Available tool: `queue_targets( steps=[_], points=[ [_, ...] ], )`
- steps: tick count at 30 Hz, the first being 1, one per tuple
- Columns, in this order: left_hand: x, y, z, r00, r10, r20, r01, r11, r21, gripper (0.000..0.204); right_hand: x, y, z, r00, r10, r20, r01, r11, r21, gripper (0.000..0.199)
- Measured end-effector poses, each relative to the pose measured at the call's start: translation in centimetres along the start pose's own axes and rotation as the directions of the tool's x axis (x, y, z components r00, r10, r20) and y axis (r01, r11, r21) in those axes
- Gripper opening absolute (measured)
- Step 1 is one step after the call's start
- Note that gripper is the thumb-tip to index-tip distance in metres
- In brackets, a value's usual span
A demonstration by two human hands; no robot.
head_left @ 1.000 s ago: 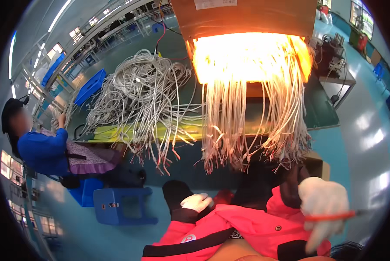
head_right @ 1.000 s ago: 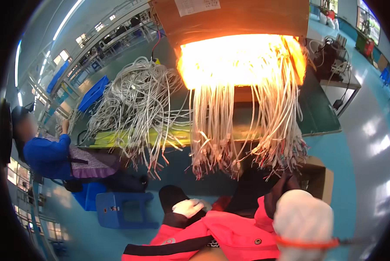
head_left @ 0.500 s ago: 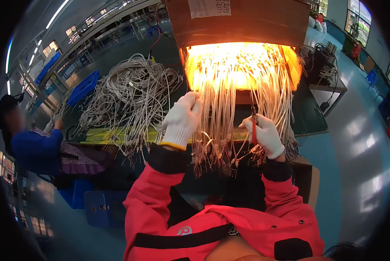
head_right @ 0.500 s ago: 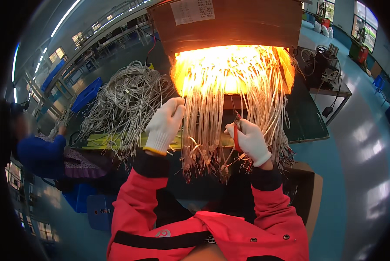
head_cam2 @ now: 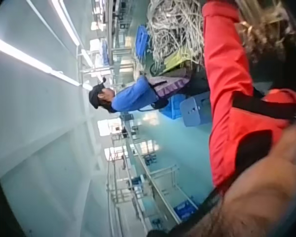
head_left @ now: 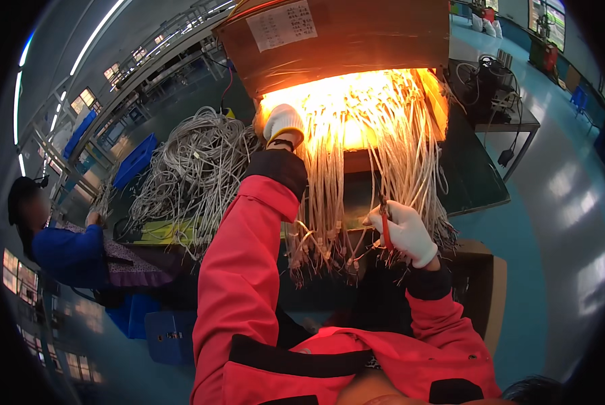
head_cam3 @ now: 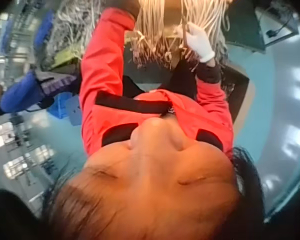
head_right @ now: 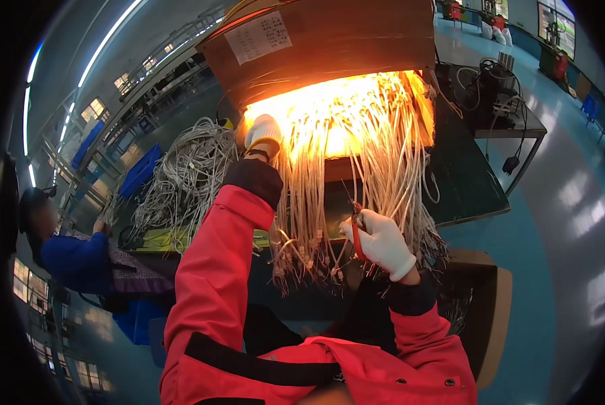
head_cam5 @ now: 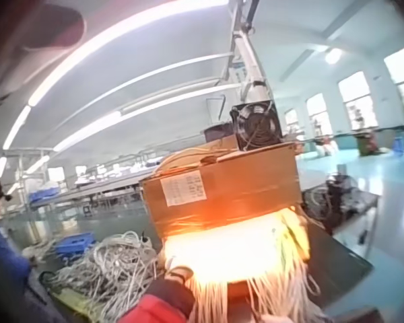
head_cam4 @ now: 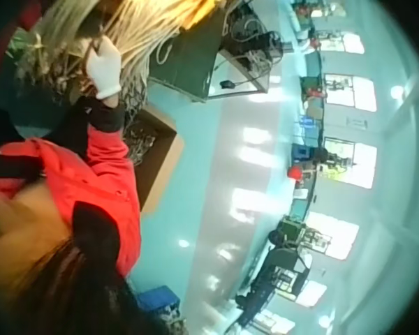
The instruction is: Trimming and organizing electrical wires at a manual assembly station in a factory.
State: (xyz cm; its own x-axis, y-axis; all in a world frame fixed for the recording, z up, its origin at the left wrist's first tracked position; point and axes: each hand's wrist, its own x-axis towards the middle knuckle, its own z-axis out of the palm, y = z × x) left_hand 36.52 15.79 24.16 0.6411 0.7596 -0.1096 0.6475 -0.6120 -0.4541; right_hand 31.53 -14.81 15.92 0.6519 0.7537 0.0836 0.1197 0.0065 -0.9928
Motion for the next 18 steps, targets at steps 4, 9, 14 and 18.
queue_targets(
  steps=[4,9,14,18],
  points=[
    [-0.3,0.5,0.4,0.988,-0.066,-0.139,0.041,0.983,-0.178,0.020,-0.4,0.4,-1.1,0.997,0.074,0.006,-0.074,0.997,0.010,0.020],
    [-2.0,0.0,0.4,0.952,-0.102,-0.290,-0.004,0.939,-0.344,0.019,0.9,-0.2,-0.9,0.998,-0.067,0.016,0.068,0.988,-0.139,0.029],
    [-1.4,0.8,0.9,0.933,-0.101,-0.345,-0.054,0.910,-0.412,0.018,2.0,-3.1,-1.9,0.999,0.037,0.023,-0.032,0.981,-0.194,0.026],
    [-1.5,-0.7,0.7,0.922,-0.136,-0.363,-0.032,0.906,-0.421,0.018,1.8,-2.3,-1.6,0.997,0.009,0.070,0.002,0.989,-0.150,0.025]
  ],
)
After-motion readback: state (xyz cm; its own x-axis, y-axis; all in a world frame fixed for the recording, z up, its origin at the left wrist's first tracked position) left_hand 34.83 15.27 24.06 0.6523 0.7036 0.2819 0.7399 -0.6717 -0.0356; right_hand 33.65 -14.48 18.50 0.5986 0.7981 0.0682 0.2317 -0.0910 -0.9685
